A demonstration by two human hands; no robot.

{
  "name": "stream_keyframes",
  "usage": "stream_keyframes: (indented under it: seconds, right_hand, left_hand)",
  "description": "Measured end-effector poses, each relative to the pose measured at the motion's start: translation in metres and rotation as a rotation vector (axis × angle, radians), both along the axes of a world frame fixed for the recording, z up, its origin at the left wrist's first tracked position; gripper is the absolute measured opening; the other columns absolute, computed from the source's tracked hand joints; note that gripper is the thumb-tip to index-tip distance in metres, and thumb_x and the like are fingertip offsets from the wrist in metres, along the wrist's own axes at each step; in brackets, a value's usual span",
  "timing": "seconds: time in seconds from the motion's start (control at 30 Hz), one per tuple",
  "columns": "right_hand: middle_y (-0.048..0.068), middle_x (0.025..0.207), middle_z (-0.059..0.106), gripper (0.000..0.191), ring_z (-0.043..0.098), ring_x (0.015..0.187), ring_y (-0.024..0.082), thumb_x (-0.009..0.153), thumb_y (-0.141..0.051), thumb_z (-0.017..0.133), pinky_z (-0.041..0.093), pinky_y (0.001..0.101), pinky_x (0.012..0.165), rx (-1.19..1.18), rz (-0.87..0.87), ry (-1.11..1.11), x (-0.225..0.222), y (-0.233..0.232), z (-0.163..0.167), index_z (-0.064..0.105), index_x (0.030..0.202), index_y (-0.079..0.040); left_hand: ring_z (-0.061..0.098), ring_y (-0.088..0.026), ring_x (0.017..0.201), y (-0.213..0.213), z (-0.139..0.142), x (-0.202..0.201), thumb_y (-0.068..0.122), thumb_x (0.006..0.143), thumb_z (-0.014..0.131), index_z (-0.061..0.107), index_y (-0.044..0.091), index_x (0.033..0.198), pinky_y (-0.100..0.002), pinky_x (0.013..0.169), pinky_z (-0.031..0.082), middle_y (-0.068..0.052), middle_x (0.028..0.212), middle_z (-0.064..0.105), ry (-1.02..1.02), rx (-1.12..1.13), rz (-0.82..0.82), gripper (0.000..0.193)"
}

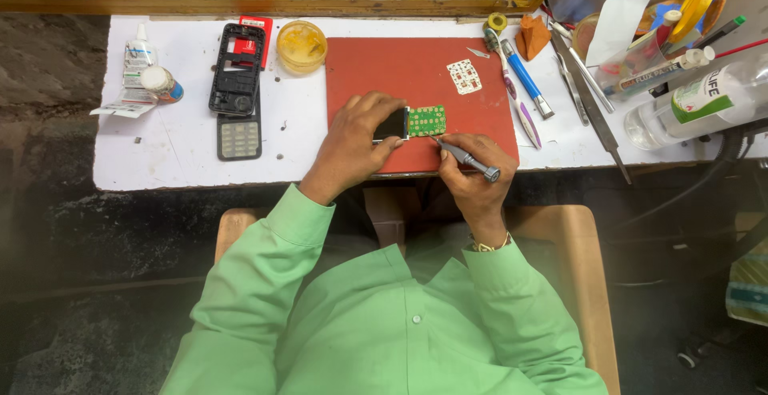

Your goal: The person cleans a small green circuit board with a toothbrush, then uses a precision screwdriver to work on the board's surface. The person continues to scrape and adjust components on the circuit board throughout the clip.

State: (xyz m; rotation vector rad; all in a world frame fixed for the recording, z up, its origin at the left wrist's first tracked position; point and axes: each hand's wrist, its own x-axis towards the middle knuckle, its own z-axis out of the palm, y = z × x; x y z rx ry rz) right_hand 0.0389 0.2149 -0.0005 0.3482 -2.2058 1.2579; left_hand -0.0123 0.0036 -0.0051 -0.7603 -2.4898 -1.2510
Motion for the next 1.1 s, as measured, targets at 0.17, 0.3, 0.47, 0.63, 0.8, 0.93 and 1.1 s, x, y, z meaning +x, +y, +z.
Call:
stream_keyframes:
  seconds: [0.17,0.3,0.47,0.63,0.8,0.93,1.1]
  right_hand:
    - [0.012,0.097,0.076,0.02,0.073,0.085,0.019,0.083,0.006,0.073,0.059,0.0282,0.073,0.004,0.005,0.024,-0.0003,0.0001,0.0001,0.076,0.102,0.001]
    - [0.012,0.098,0.076,0.02,0.074,0.085,0.018,0.084,0.006,0.073,0.061,0.0272,0.071,-0.019,0.012,0.006,-0.0006,-0.0002,0.0002,0.076,0.103,0.001]
    - [0.011,0.096,0.075,0.019,0.074,0.083,0.017,0.084,0.006,0.073,0.061,0.0259,0.069,-0.008,0.006,0.0,-0.0001,0.0006,0.0,0.075,0.102,0.001]
    - [0.011,0.097,0.075,0.018,0.074,0.083,0.017,0.085,0.005,0.072,0.061,0.0255,0.068,-0.066,-0.003,-0.024,0.0001,-0.0003,-0.001,0.075,0.102,0.001]
    - [0.011,0.095,0.075,0.019,0.073,0.082,0.017,0.084,0.006,0.072,0.06,0.0258,0.067,-0.038,-0.009,-0.017,-0.0008,-0.0001,-0.0011,0.076,0.102,0.001]
    - [0.011,0.095,0.075,0.02,0.073,0.082,0.017,0.084,0.006,0.073,0.058,0.027,0.07,-0.008,0.013,0.012,-0.0004,0.0008,-0.0006,0.076,0.103,0.001]
    - [0.011,0.095,0.075,0.018,0.073,0.082,0.017,0.084,0.005,0.072,0.059,0.0258,0.067,-0.037,-0.02,-0.021,-0.0006,-0.0002,-0.0003,0.076,0.101,0.001]
  left_hand:
    - [0.058,-0.034,0.115,0.0006,0.0005,0.0003,0.015,0.08,0.081,0.065,0.007,0.13,-0.044,0.099,0.047,-0.011,0.123,0.065,0.007,0.001,0.006,0.053]
    - [0.058,-0.034,0.115,0.0004,0.0001,-0.0003,0.015,0.081,0.081,0.065,0.007,0.13,-0.044,0.099,0.047,-0.011,0.123,0.065,0.004,0.005,0.0,0.053]
    - [0.058,-0.034,0.116,0.0006,-0.0003,0.0,0.015,0.081,0.08,0.065,0.007,0.13,-0.044,0.1,0.047,-0.01,0.124,0.065,-0.001,0.002,0.004,0.052]
    - [0.058,-0.034,0.116,0.0004,0.0008,0.0003,0.016,0.081,0.08,0.065,0.008,0.13,-0.044,0.1,0.046,-0.01,0.124,0.065,-0.009,0.001,0.003,0.052]
    - [0.058,-0.034,0.116,0.0001,0.0014,0.0002,0.015,0.081,0.08,0.065,0.008,0.131,-0.044,0.1,0.046,-0.01,0.124,0.065,-0.012,0.002,0.002,0.052]
    - [0.058,-0.033,0.116,0.0005,0.0014,0.0006,0.015,0.082,0.08,0.065,0.008,0.131,-0.044,0.101,0.046,-0.01,0.123,0.065,-0.014,0.002,0.006,0.052]
    - [0.058,-0.034,0.116,0.0007,0.0016,0.0005,0.014,0.08,0.08,0.065,0.008,0.13,-0.044,0.1,0.046,-0.01,0.124,0.065,-0.009,0.0,0.008,0.053]
